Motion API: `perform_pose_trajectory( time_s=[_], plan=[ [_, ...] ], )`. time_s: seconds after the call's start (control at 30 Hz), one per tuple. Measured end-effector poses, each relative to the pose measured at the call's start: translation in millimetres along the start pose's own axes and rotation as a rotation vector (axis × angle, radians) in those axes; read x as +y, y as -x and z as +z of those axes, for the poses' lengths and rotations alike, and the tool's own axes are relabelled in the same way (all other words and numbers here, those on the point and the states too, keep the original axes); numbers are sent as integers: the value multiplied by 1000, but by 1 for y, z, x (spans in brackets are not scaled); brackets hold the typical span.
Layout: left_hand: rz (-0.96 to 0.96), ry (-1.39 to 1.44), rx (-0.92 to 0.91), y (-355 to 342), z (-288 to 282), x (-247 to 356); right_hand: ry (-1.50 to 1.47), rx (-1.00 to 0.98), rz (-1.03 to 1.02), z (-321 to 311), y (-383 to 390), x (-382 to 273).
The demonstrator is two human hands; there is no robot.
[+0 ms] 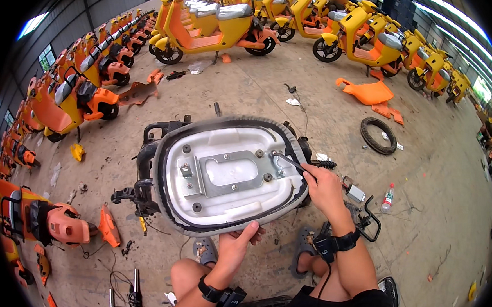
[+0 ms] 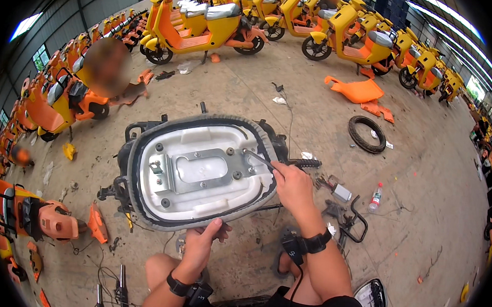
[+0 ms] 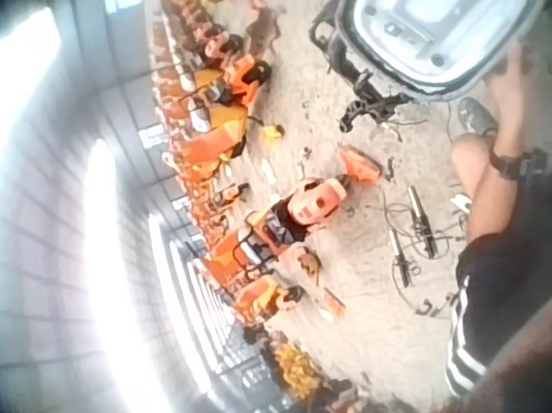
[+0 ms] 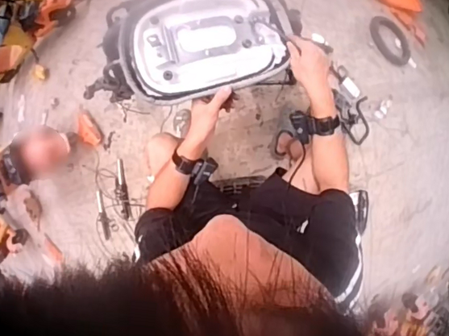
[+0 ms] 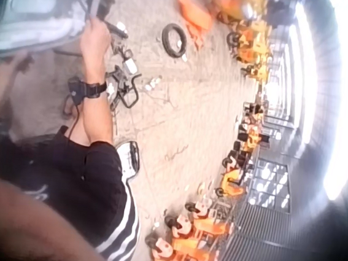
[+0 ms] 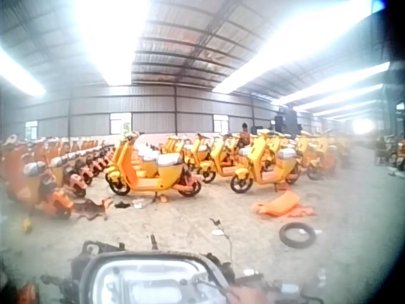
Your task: The person uses a wrench to tighten or loosen bolts on a metal frame component of an electric scooter.
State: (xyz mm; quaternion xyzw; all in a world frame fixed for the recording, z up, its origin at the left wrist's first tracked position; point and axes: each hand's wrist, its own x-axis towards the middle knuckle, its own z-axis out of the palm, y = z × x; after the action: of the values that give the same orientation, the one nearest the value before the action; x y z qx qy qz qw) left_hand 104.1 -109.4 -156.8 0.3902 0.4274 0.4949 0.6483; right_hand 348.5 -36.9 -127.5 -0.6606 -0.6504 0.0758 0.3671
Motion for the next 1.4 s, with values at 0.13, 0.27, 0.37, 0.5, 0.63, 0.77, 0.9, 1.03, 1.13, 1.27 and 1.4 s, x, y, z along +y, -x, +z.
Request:
perform_pose_trajectory(
  time_s=[0.13, 0.27, 0.37, 0.5, 0.63, 0.77, 0.9, 1.03, 1.13, 1.27, 1.4],
  plan=[
    [1, -3, -2, 0, -2, -1, 68, -76, -7, -5, 2, -5],
    [2, 4, -3, 1, 0, 0, 118, -118, -19, -9, 3, -11],
    [-2, 7, -6, 0, 0, -1, 162, -133, -59, -12, 6, -14],
    [1, 21, 3, 2, 1, 2, 202, -107, -107, -7, 10, -12],
    [34, 6, 22, 0, 2, -1, 240, -109, -111, -9, 10, -21],
    [22, 7, 20, 1, 1, 1, 260, -125, -113, -13, 11, -29],
    [25, -1, 20, 2, 0, 3, 252, -130, -143, -11, 12, -33],
    [8, 33, 19, 2, 1, 3, 110, -111, -174, 1, 16, -43],
    [-11, 46, 16, 2, 3, 5, 5, -93, -199, 12, 20, -62],
    [-4, 65, 14, 2, 3, 6, -98, -96, -183, 20, 17, -82],
    [-15, 63, 29, 1, 4, 2, -140, -149, -96, 26, 10, -96]
  ],
)
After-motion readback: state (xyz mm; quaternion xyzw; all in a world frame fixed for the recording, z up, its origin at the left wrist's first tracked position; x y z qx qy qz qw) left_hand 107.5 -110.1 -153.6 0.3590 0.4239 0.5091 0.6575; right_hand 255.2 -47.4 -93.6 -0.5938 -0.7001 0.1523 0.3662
